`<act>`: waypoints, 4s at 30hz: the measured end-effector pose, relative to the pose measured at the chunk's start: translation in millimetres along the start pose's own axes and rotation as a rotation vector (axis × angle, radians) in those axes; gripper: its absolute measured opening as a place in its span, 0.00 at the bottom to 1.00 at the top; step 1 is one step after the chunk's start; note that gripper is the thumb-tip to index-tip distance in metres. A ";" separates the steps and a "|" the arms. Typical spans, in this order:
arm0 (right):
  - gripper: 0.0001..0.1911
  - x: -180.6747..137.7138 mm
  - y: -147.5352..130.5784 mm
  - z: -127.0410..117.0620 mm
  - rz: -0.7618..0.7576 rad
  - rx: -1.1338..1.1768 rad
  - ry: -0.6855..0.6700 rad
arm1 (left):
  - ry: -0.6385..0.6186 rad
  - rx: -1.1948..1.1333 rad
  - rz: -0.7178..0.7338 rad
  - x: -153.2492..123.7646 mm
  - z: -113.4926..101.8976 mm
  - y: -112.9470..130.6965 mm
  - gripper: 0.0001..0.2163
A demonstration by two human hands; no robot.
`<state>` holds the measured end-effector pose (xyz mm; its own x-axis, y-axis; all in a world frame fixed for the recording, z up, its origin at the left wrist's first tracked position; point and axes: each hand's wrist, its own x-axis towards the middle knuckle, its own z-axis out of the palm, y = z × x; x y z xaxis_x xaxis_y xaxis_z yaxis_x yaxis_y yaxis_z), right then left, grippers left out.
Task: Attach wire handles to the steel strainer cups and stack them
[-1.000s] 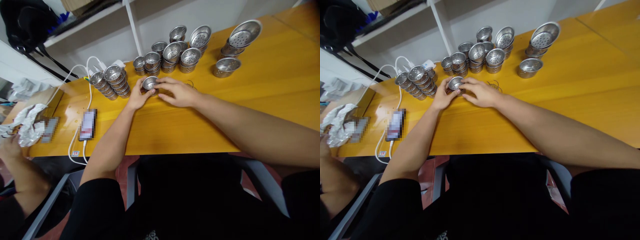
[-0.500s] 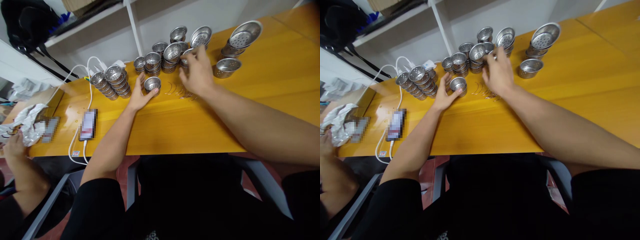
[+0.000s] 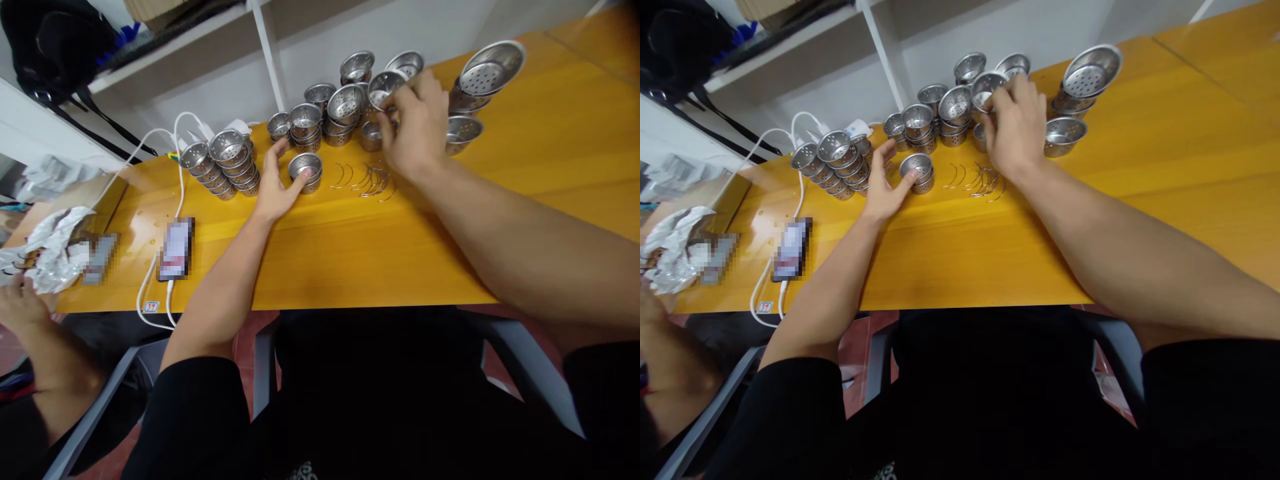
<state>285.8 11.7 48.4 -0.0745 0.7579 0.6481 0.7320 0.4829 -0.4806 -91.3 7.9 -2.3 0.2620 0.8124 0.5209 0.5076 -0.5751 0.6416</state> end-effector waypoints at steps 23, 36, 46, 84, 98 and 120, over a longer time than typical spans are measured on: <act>0.33 -39.7 -81.5 15.2 -0.238 0.253 -0.339 | -0.124 0.096 0.230 -1.0 -1.0 66.3 0.48; 0.27 -35.5 -85.7 1.6 -0.178 0.215 -0.326 | -0.181 0.073 0.208 0.6 -4.0 68.3 0.53; 0.47 -36.7 -77.3 23.8 -0.096 0.522 -0.372 | -0.078 0.084 0.207 4.3 -7.1 55.2 0.43; 0.28 -32.9 0.0 49.2 -0.165 0.131 -0.374 | 0.081 -0.147 0.045 7.3 4.4 -39.5 0.58; 0.38 -43.9 -64.3 32.4 -0.316 0.375 -0.357 | -0.064 -0.157 0.111 9.1 11.6 -37.3 0.53; 0.35 -42.5 -69.6 25.8 -0.243 0.305 -0.405 | -0.161 -0.107 -0.020 -0.5 2.7 8.7 0.64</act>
<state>220.6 -42.7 39.0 -0.5147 0.6880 0.5116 0.4367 0.7238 -0.5342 -84.8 2.7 1.6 0.3850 0.8238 0.4160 0.4259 -0.5585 0.7118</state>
